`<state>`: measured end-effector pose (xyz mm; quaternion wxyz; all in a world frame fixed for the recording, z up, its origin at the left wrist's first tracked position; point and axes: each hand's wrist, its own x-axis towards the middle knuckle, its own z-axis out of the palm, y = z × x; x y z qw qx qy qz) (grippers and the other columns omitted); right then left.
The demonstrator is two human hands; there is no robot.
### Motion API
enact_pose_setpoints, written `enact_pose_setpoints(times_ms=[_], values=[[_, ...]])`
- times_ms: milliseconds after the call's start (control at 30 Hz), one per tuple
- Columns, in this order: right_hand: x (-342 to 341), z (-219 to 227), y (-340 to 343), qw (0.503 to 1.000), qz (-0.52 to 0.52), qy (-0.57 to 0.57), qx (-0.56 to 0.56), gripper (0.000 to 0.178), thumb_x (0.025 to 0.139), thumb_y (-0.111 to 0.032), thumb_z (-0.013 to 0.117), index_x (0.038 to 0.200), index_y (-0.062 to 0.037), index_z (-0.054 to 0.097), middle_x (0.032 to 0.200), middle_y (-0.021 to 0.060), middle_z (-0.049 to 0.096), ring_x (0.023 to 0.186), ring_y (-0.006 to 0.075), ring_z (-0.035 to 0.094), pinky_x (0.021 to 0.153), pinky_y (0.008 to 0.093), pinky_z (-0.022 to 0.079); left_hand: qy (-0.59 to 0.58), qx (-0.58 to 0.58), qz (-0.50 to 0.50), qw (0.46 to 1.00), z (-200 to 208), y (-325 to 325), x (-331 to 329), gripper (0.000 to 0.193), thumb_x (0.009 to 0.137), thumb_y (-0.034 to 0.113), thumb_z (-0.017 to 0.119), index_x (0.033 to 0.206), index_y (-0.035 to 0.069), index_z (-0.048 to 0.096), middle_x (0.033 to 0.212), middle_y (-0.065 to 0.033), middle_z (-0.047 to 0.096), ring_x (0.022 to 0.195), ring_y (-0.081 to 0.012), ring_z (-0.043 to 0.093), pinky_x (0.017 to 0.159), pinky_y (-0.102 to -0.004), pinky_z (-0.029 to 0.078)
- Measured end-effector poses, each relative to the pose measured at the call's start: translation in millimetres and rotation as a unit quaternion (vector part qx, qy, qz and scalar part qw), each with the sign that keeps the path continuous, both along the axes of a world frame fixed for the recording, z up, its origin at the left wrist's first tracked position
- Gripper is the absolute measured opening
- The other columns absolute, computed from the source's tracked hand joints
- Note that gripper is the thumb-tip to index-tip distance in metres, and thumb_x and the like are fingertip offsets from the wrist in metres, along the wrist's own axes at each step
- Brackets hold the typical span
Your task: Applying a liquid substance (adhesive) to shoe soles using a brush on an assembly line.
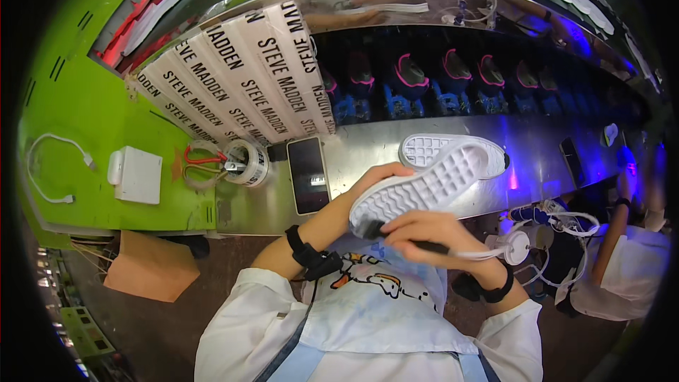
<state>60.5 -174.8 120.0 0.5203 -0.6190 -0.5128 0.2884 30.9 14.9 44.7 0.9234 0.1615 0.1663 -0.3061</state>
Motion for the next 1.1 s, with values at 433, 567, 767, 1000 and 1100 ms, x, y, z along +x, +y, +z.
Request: enact_pose_setpoints(times_ms=[433,567,767,1000,1100], values=[[28,21,-37,0.972,-0.223,-0.053,0.058,0.013,0.083,-0.003,0.058,0.086,0.0024,0.069,0.092,0.0150,0.070,0.080,0.0219,0.068,0.072,0.0350,0.053,-0.091,0.236,0.004,0.968,47,20,3,0.046,0.089,0.033,0.055,0.117,-0.004,0.058,0.098,-0.0147,0.067,0.078,-0.0204,0.067,0.064,-0.0278,0.054],[16,31,-30,0.958,-0.184,0.053,0.215,0.018,0.090,-0.010,0.055,0.091,0.0039,0.066,0.099,0.0199,0.066,0.078,0.0248,0.067,0.074,0.0350,0.054,-0.259,0.019,0.281,0.924,134,89,14,0.051,0.095,0.027,0.048,0.133,-0.005,0.040,0.121,-0.0242,0.057,0.100,-0.0288,0.063,0.073,-0.0322,0.056],[12,8,-22,0.928,-0.265,0.136,0.226,0.030,0.076,0.014,0.059,0.103,0.0024,0.059,0.118,0.0209,0.055,0.087,0.0246,0.066,0.072,0.0331,0.057,-0.231,0.620,0.342,0.667,216,170,67,0.041,0.095,0.032,0.050,0.113,-0.004,0.057,0.104,-0.0199,0.066,0.088,-0.0249,0.067,0.056,-0.0224,0.051],[10,8,-30,0.922,-0.260,0.151,0.245,0.029,0.072,0.014,0.059,0.100,0.0044,0.061,0.106,0.0225,0.062,0.077,0.0257,0.067,0.068,0.0353,0.057,-0.127,0.810,0.362,0.443,230,273,143,0.028,0.081,0.024,0.060,0.076,-0.003,0.064,0.072,-0.0191,0.066,0.053,-0.0251,0.065,0.044,-0.0380,0.051],[8,2,-41,0.878,-0.377,0.197,0.221,0.029,0.071,0.009,0.060,0.100,0.0073,0.061,0.101,0.0214,0.064,0.068,0.0219,0.063,0.067,0.0304,0.051,-0.104,0.807,0.414,0.408,242,222,107,0.043,0.086,0.038,0.059,0.074,-0.003,0.064,0.075,-0.0214,0.066,0.054,-0.0269,0.065,0.040,-0.0384,0.049]])
